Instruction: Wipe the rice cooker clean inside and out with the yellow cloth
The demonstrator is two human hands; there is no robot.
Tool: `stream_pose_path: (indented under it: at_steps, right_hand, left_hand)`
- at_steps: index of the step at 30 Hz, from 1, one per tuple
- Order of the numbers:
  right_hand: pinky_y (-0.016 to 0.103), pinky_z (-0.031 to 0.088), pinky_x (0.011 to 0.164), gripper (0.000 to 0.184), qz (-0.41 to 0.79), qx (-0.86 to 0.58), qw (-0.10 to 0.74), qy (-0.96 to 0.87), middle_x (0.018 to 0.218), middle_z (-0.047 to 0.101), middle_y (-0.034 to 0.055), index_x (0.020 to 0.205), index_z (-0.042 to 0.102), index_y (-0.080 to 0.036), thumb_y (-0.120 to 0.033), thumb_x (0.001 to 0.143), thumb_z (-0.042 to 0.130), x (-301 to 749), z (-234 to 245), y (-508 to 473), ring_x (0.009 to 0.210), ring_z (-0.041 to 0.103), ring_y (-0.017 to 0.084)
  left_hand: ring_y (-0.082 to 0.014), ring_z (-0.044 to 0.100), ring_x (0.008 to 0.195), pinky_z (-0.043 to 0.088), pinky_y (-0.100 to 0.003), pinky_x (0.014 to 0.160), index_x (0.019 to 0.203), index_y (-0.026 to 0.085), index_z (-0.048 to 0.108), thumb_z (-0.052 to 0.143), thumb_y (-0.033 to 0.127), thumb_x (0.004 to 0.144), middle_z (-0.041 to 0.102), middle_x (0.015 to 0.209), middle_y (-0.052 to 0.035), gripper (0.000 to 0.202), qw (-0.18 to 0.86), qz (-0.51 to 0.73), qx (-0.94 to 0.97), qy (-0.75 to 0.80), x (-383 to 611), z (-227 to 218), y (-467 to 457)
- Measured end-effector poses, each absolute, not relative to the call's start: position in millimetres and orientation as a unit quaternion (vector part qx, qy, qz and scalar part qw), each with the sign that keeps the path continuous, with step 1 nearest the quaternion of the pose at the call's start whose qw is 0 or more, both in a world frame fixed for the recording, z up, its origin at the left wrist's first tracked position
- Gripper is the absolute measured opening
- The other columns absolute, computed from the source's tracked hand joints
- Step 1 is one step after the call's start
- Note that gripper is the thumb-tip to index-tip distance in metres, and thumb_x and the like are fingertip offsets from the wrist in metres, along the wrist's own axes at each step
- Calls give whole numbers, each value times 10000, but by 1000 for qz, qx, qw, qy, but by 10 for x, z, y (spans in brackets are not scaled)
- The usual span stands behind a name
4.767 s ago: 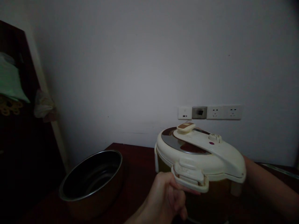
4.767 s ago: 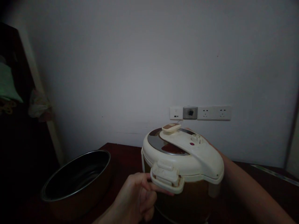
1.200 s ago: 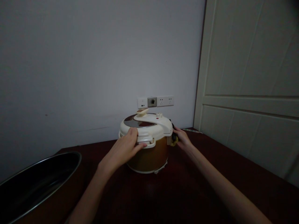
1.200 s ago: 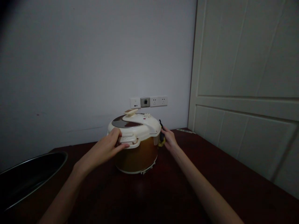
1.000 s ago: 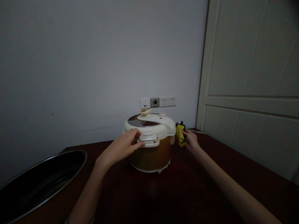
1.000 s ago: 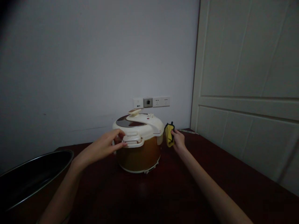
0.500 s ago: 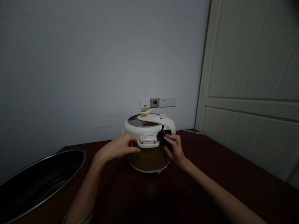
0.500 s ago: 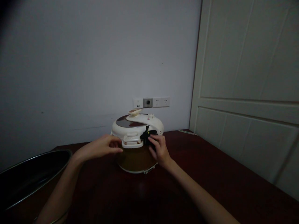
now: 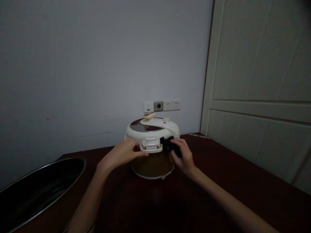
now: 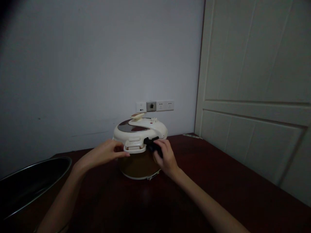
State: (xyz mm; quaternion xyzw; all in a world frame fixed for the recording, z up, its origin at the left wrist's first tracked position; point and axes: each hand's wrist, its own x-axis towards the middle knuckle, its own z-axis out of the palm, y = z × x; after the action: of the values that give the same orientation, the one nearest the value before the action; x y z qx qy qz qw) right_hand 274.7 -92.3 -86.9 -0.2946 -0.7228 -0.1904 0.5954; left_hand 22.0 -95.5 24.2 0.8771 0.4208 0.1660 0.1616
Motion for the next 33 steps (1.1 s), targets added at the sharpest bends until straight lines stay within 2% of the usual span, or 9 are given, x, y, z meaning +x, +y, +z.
stream_pose_path:
  at_steps: [2,7,10,12,14,19,21,26,33]
  right_hand:
    - [422,494,879,413,-210,-302,610,-702,1094,533,111,1241,466,-227,-96,850,497,2695,-697,-864,1029,540,227]
    - [454,506,861,404,-284,-333,527,-729,1175,490,152,1254,495,-209,-168,853,534,2709,-559,-820,1072,509,274]
    - [449,507,877,386,-281,-353,508,-734,1241,466,157,1262,506,-215,-190,877,505,2822,-451,-830,1096,508,274]
    - [452,493,907,445,-268,-358,504,-739,1250,479,150,1328,453,-221,-188,886,492,2885,-410,-839,1105,509,266]
    - [445,490,916,489,-260,-351,495,-751,1215,512,137,1372,412,-233,-178,892,484,2913,-470,-855,1103,517,256]
    - [339,559,759,368,-255,-307,480,-781,1093,567,125,1248,566,-236,-177,890,498,2894,-954,-938,981,597,221]
    - [302,562,713,352,-239,-288,462,-804,1055,594,115,1231,575,-226,-171,891,502,2887,-1054,-958,933,615,201]
    - [352,529,854,365,-183,-317,552,-749,1070,616,118,1237,526,-184,-155,873,529,2861,-827,-903,997,604,207]
    - [317,533,728,183,-173,-343,535,-753,927,627,82,1049,594,-191,-218,880,532,2923,-587,-874,837,625,190]
  left_hand:
    - [-200,598,749,402,-285,633,887,172,678,564,561,770,694,875,-68,423,153,165,876,427,220,243,-955]
    - [-199,587,700,379,-289,592,830,182,667,525,594,780,684,822,-61,439,121,157,871,449,242,256,-984]
    - [-212,583,678,365,-303,577,760,178,647,450,650,793,671,786,-83,513,75,141,855,494,282,287,-1039]
    - [-223,588,686,360,-308,578,755,184,635,419,667,799,668,798,-95,531,34,128,845,519,314,311,-1085]
    - [-235,593,701,357,-313,583,785,190,625,414,675,797,668,827,-101,529,-4,123,838,532,344,325,-1122]
    - [-254,603,714,363,-320,590,891,190,576,442,700,767,668,876,-110,542,-37,129,835,534,405,298,-1125]
    - [-259,610,725,374,-320,599,917,190,568,460,690,764,669,881,-110,533,-35,134,836,531,420,279,-1109]
    - [-278,617,743,394,-338,620,911,183,584,492,677,751,668,869,-125,527,-22,148,835,529,434,261,-1095]
    - [-288,612,761,396,-353,635,919,177,583,496,661,758,665,896,-136,517,-2,149,839,523,436,262,-1085]
